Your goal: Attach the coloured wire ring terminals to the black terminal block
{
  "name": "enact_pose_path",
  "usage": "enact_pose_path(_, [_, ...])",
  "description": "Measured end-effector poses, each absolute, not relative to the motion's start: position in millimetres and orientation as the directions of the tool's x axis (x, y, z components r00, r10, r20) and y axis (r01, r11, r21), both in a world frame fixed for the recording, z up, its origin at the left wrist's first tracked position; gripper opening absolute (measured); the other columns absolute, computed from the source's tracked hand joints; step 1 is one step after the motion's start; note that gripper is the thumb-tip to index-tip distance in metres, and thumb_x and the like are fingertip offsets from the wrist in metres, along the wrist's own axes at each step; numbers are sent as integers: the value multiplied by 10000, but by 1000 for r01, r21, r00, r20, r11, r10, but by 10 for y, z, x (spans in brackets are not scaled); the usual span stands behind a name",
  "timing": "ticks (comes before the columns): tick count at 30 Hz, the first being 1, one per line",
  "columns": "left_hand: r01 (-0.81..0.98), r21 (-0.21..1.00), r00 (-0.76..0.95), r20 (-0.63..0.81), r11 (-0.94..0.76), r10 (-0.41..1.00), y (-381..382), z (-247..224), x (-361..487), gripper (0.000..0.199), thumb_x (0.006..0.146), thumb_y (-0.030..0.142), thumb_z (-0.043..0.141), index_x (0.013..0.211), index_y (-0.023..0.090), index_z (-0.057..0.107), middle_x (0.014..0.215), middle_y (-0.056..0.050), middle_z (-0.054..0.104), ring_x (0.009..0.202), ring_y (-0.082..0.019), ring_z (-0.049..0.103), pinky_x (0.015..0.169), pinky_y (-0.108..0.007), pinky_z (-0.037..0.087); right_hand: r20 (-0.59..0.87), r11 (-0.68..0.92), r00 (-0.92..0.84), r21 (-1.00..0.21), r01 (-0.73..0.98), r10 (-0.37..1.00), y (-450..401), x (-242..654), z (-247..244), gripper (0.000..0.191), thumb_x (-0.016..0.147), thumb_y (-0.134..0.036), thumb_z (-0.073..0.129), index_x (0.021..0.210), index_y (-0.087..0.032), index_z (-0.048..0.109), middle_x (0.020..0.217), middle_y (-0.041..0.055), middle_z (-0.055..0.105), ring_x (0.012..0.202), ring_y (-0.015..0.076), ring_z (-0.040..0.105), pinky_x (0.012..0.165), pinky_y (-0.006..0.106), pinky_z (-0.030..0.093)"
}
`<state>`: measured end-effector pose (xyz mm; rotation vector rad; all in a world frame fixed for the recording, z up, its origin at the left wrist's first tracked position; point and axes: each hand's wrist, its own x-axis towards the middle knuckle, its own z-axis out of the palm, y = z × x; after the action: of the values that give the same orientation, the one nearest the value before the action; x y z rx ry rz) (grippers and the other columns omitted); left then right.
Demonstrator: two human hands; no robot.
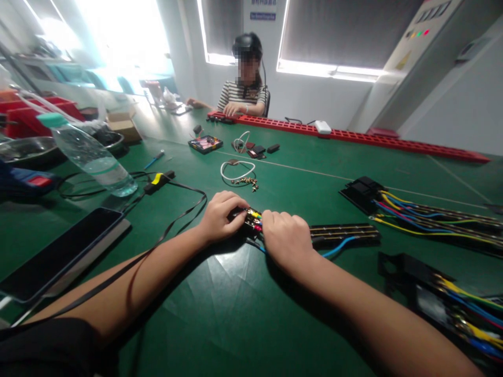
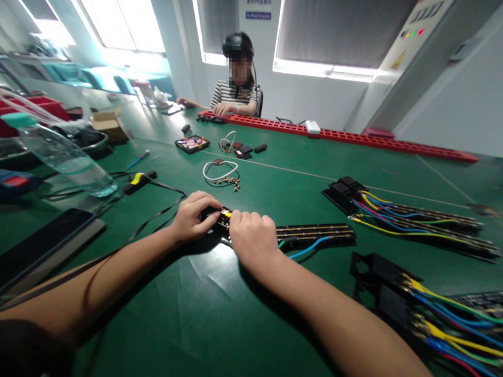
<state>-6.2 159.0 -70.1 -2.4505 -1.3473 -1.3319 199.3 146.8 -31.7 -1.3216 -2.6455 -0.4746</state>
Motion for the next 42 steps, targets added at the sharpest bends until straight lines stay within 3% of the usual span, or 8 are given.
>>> enact_pose_path(12, [756, 37, 443, 706, -654, 552, 1592, -743, -203, 181, 857, 266, 597, 1004, 214, 690, 907, -58, 714, 806, -181, 672, 744, -306, 540, 186, 566, -598, 200, 800, 780, 1460, 1972, -297, 211, 985, -139, 373, 945, -163, 579, 861, 95, 686, 777, 230, 650, 614, 297, 320])
enact_pose_path(33, [741, -69, 489, 736, -668, 468, 1556, -680, -139, 175, 867, 384, 674, 910, 232, 750, 775, -30, 676, 708, -160, 596, 666, -303, 486, 186, 587, -613, 176, 790, 768, 1449, 1978, -332, 194, 1002, -166, 386, 960, -163, 576, 860, 92, 681, 812, 239, 654, 622, 308, 328])
enact_pose_path(42, [694, -100, 537, 731, -713, 420, 1578, -646, -130, 223, 836, 403, 730, 898, 189, 738, 766, -46, 654, 716, -172, 571, 660, -300, 504, 179, 592, -615, 170, 788, 768, 1456, 1965, -322, 211, 1006, -163, 368, 958, -159, 573, 858, 100, 679, 820, 248, 663, 621, 316, 338])
